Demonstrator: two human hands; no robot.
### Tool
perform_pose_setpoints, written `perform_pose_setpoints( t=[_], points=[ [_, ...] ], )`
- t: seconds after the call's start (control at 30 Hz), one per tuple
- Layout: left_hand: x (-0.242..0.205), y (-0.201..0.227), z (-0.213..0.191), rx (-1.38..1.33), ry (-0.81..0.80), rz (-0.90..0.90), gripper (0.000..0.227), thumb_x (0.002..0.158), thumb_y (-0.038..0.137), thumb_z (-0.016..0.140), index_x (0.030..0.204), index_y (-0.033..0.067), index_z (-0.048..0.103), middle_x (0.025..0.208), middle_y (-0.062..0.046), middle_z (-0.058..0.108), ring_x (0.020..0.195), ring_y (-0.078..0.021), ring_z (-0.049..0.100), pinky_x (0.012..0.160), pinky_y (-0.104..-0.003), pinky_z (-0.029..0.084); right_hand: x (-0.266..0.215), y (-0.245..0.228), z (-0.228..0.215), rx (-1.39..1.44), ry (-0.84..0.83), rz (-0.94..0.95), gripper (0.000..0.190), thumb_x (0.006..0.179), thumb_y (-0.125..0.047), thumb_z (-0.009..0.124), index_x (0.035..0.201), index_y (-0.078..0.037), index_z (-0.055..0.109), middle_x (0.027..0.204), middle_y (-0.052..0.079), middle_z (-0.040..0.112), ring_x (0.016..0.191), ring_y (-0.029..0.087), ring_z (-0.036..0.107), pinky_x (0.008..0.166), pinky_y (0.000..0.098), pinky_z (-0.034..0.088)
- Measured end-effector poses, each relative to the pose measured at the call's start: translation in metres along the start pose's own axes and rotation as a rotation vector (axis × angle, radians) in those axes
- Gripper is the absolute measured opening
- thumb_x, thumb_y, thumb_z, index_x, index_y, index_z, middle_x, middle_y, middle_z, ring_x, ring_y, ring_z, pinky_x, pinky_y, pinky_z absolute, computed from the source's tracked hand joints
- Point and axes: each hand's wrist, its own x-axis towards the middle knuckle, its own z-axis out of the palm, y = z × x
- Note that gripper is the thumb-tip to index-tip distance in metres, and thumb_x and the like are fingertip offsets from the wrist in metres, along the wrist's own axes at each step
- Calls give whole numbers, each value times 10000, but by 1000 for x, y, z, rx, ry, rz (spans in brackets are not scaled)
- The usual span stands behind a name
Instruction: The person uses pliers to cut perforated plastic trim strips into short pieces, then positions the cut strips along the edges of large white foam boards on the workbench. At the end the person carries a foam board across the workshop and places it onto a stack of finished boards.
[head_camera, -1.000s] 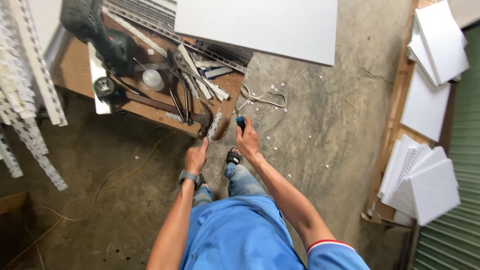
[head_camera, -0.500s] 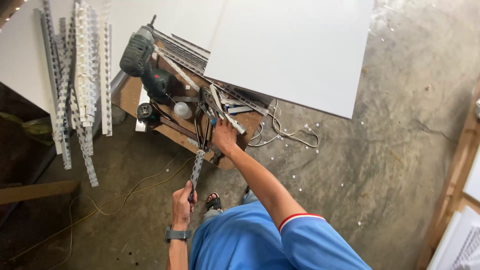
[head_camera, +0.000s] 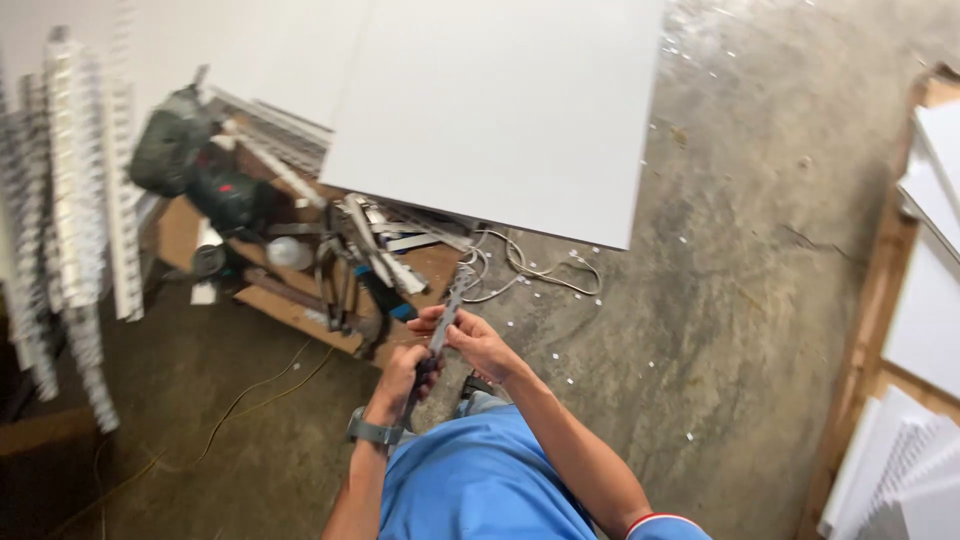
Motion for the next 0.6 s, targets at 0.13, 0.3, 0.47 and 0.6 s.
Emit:
perform_pose_setpoints(
  t=[0.13,0.3,0.47,0.6],
  points=[
    [17,14,62,22,-190,26,228,913,255,583,869,41,645,653,-65,627,515,-163,590,468,-298,462,-48,-31,-45,-71,273,-198,217,1095,-265,552,1203,-77,558,1259,210,710,1163,299,698,1043,449,557],
    [-48,62,97,754,325,781,379,830,171,678,1197,78,648,1306,-165,619,1256,-312,548,1061,-464,424,-133,-102,-96,11,629,-619,196,1052,-237,604,1182,-92,633,1273,201,683,1141,353,694,1017,525,562],
    [-37,63,33,837,859,964,593,884,176,641,1446,89,474,1608,-231,364,1525,-404,281,1264,-547,180,-171,-91,-168,223,878,-738,215,1104,-318,533,1130,-131,636,1280,166,697,1203,323,683,1025,497,546],
    [40,78,-42,-171,458,501,737,1015,261,503,1626,170,100,1598,-238,312,1382,-371,468,1101,-484,439,-154,-64,-196,378,1042,-791,246,1103,-341,490,1057,-137,621,1221,132,720,1197,305,691,1054,491,560]
  ],
)
